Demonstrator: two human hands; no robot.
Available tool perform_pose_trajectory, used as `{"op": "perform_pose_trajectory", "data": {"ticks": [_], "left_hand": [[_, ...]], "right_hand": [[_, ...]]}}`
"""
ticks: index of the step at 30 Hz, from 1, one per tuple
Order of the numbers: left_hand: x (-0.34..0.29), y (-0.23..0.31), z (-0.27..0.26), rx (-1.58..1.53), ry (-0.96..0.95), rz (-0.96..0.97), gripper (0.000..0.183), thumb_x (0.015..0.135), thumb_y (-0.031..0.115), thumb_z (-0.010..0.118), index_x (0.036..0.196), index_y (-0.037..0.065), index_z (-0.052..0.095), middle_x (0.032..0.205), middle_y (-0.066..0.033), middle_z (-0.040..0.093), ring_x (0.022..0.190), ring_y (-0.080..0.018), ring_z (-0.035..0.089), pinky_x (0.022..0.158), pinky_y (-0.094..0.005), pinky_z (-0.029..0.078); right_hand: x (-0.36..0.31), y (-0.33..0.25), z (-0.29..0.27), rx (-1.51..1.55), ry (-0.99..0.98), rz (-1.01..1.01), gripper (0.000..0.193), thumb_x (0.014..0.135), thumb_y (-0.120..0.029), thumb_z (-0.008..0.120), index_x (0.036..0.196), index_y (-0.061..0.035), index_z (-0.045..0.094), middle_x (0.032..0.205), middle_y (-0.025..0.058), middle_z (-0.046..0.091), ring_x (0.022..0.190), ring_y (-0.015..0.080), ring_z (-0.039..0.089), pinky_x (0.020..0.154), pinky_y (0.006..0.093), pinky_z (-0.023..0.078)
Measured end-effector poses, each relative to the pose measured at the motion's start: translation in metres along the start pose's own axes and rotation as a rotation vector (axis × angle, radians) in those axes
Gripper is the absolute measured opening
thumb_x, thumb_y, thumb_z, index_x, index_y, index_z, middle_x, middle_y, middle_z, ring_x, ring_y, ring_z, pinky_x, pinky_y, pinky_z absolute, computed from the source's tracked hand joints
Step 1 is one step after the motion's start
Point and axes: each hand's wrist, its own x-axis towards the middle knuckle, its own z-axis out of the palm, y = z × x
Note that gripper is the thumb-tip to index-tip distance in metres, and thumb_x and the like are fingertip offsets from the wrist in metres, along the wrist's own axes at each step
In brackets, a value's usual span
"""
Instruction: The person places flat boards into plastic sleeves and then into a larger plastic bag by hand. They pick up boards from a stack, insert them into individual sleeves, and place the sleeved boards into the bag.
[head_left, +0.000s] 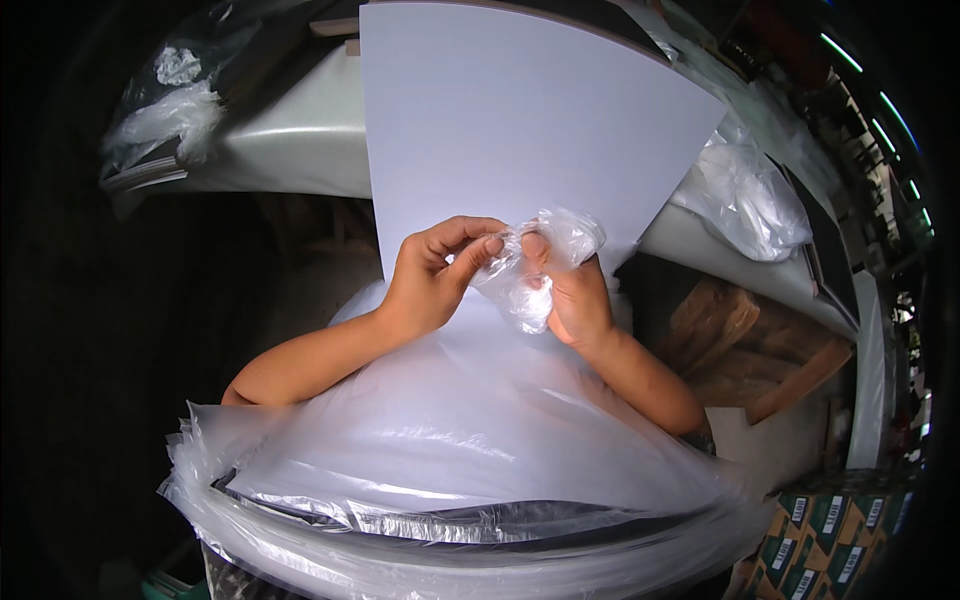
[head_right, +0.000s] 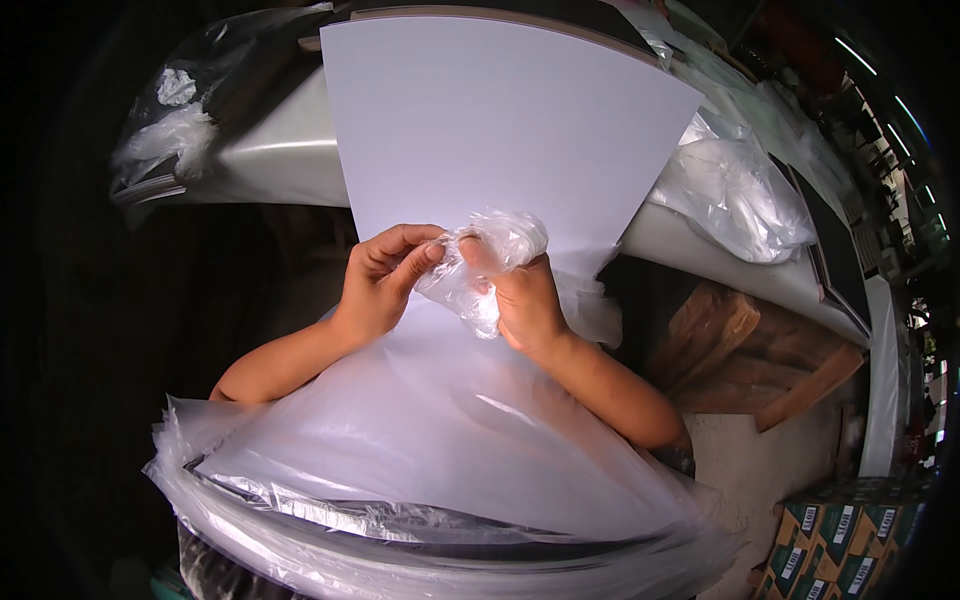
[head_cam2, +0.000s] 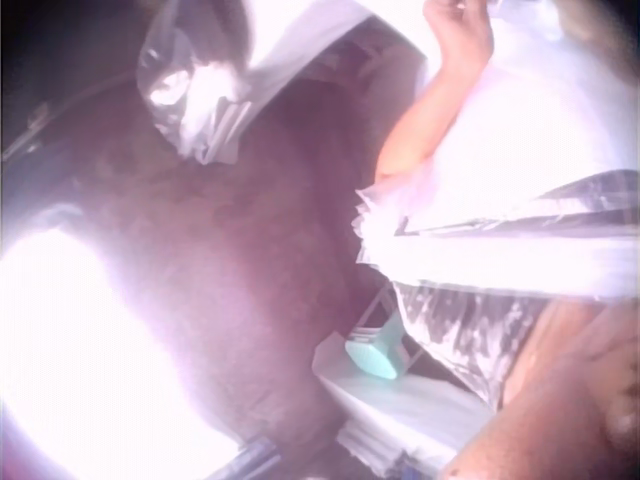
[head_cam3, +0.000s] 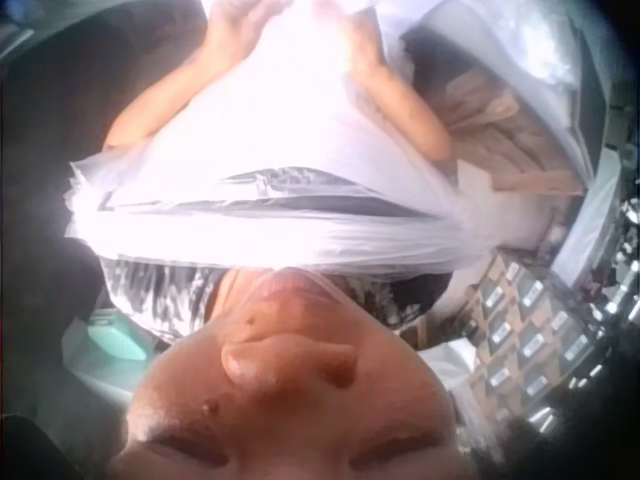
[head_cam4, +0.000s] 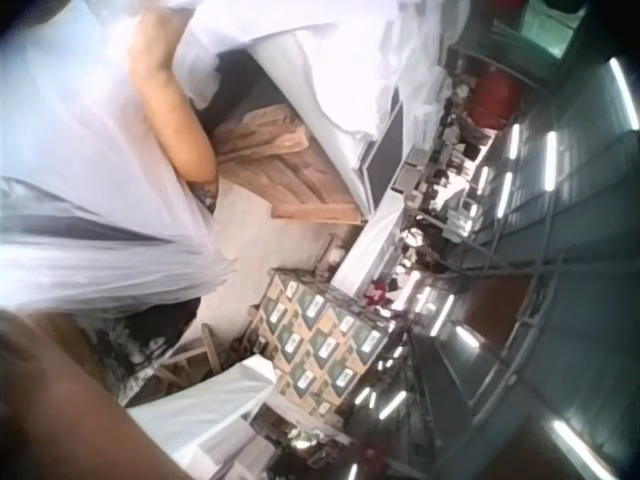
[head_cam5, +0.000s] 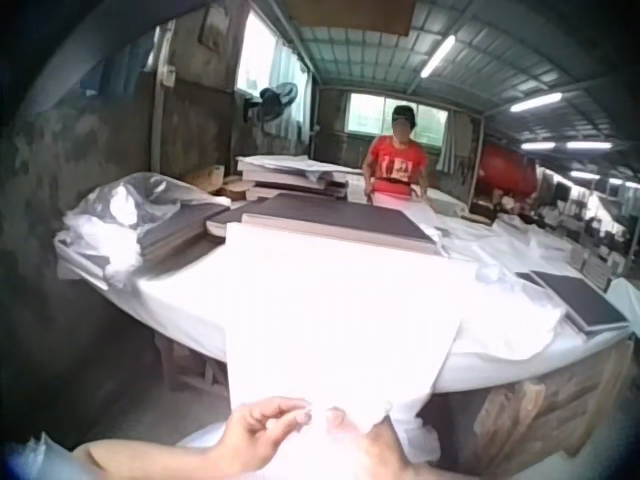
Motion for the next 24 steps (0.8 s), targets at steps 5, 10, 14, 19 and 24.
{"op": "perform_pose_trajectory", "data": {"ticks": [5,10,14,19,24], "left_hand": [[0.0,0.003,-0.006,-0.01,-0.055,-0.014,0.023,0.088,0.023,0.052,0.086,0.0,0.058,0.075,-0.0013,0.059,0.069,-0.005,0.052,0.063,-0.0202,0.043],[0.0,0.0,-0.004,0.069,-0.087,0.066,0.021,0.088,0.02,0.053,0.084,0.0,0.057,0.074,-0.001,0.059,0.07,-0.005,0.051,0.064,-0.02,0.043],[0.0,0.005,-0.005,0.105,-0.046,0.059,0.017,0.085,0.016,0.057,0.08,0.0,0.057,0.071,-0.0008,0.059,0.065,-0.0053,0.05,0.059,-0.0198,0.042],[0.001,0.006,-0.002,0.115,-0.025,0.152,0.022,0.085,0.021,0.056,0.078,0.001,0.06,0.065,-0.0005,0.058,0.057,-0.0056,0.048,0.052,-0.02,0.04],[0.0,0.006,-0.002,0.099,-0.028,0.173,0.025,0.088,0.022,0.053,0.079,0.0,0.06,0.068,-0.0013,0.059,0.061,-0.0062,0.05,0.057,-0.0202,0.041]], "right_hand": [[-0.001,0.001,0.002,-0.04,0.02,-0.024,0.014,0.077,-0.019,0.067,0.08,-0.009,0.057,0.076,-0.0041,0.052,0.069,0.0048,0.047,0.056,0.0221,0.036],[-0.002,0.002,0.0,-0.034,0.037,-0.051,0.013,0.078,-0.019,0.066,0.081,-0.0095,0.057,0.076,-0.0045,0.052,0.069,0.0046,0.047,0.058,0.0223,0.037],[-0.003,-0.001,0.001,0.005,-0.019,-0.011,0.014,0.078,-0.019,0.066,0.083,-0.0085,0.058,0.078,-0.0036,0.054,0.073,0.0055,0.05,0.061,0.0233,0.04],[-0.004,0.001,-0.004,-0.048,-0.023,-0.083,0.015,0.077,-0.017,0.065,0.086,-0.0065,0.058,0.081,-0.0022,0.056,0.078,0.0074,0.052,0.067,0.0248,0.042],[-0.006,0.003,0.001,-0.062,0.018,-0.047,0.017,0.077,-0.018,0.066,0.086,-0.0064,0.058,0.082,-0.0019,0.055,0.077,0.0075,0.052,0.065,0.0242,0.042]]}}
